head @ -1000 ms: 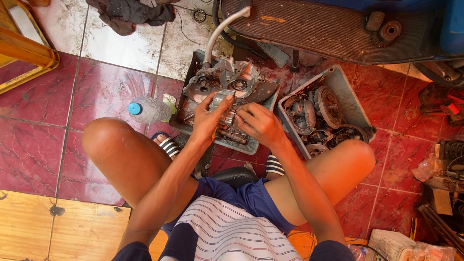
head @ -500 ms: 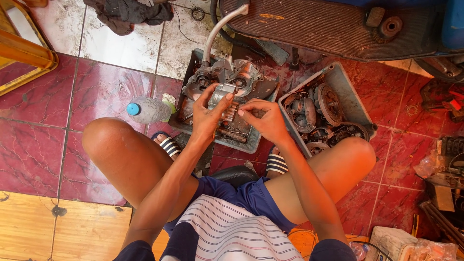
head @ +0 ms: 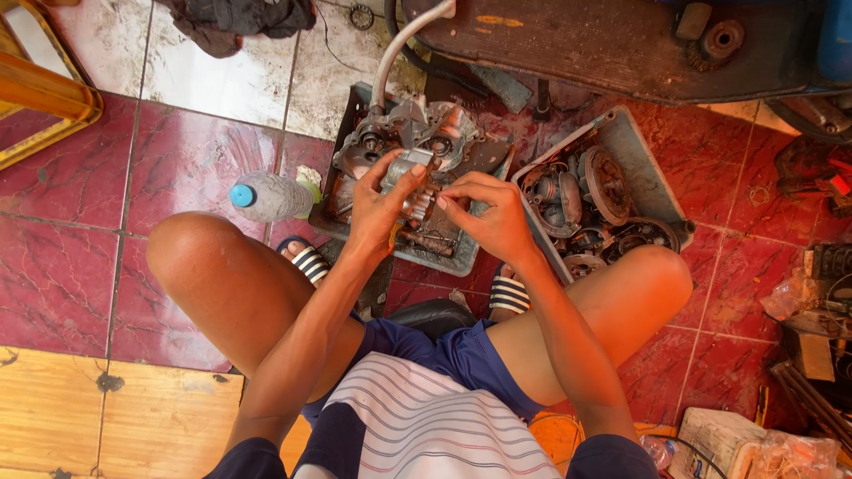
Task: Cleaning motorcycle engine components using a brush, a scraping tool, and cleaning fluid
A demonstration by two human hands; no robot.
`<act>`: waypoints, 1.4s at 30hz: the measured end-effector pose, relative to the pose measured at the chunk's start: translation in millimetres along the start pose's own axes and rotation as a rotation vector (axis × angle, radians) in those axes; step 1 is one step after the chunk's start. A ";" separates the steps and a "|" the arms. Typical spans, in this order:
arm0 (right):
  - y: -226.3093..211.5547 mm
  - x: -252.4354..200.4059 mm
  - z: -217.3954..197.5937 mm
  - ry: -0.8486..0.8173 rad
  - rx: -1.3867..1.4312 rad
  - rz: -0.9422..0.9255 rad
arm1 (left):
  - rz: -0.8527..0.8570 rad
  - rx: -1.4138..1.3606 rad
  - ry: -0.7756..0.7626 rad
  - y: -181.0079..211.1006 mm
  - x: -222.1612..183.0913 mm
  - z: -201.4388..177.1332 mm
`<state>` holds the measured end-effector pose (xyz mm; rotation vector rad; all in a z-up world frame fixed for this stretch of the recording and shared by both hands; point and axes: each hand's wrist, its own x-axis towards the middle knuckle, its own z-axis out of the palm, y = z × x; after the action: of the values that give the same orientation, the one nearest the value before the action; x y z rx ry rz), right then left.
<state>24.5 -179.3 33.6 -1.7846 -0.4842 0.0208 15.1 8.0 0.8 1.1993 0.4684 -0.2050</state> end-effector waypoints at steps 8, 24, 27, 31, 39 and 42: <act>12.3 -1.2 11.6 0.020 -0.063 -0.061 | -0.133 -0.042 0.056 17.5 -4.5 0.0; 62.5 -38.5 46.0 -0.171 -0.085 -0.018 | -0.434 -0.233 -0.044 -110.3 -2.7 -56.1; 50.4 -36.6 51.8 -0.165 -0.095 -0.014 | -0.443 -0.215 -0.009 -105.0 -4.5 -60.9; 70.3 -42.1 67.2 -0.151 -0.137 0.007 | -0.442 -0.197 0.020 -90.9 -12.0 -63.5; 156.1 -46.0 97.1 -0.005 0.030 0.314 | -0.435 -0.136 0.079 -109.8 6.9 -61.4; 152.2 -47.6 96.9 0.000 0.101 0.314 | -0.412 -0.114 0.168 -101.0 17.1 -65.5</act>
<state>2.7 -134.1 -146.1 -1.7452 -0.1949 0.2596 -25.3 34.2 -110.9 1.0024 0.8638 -0.4266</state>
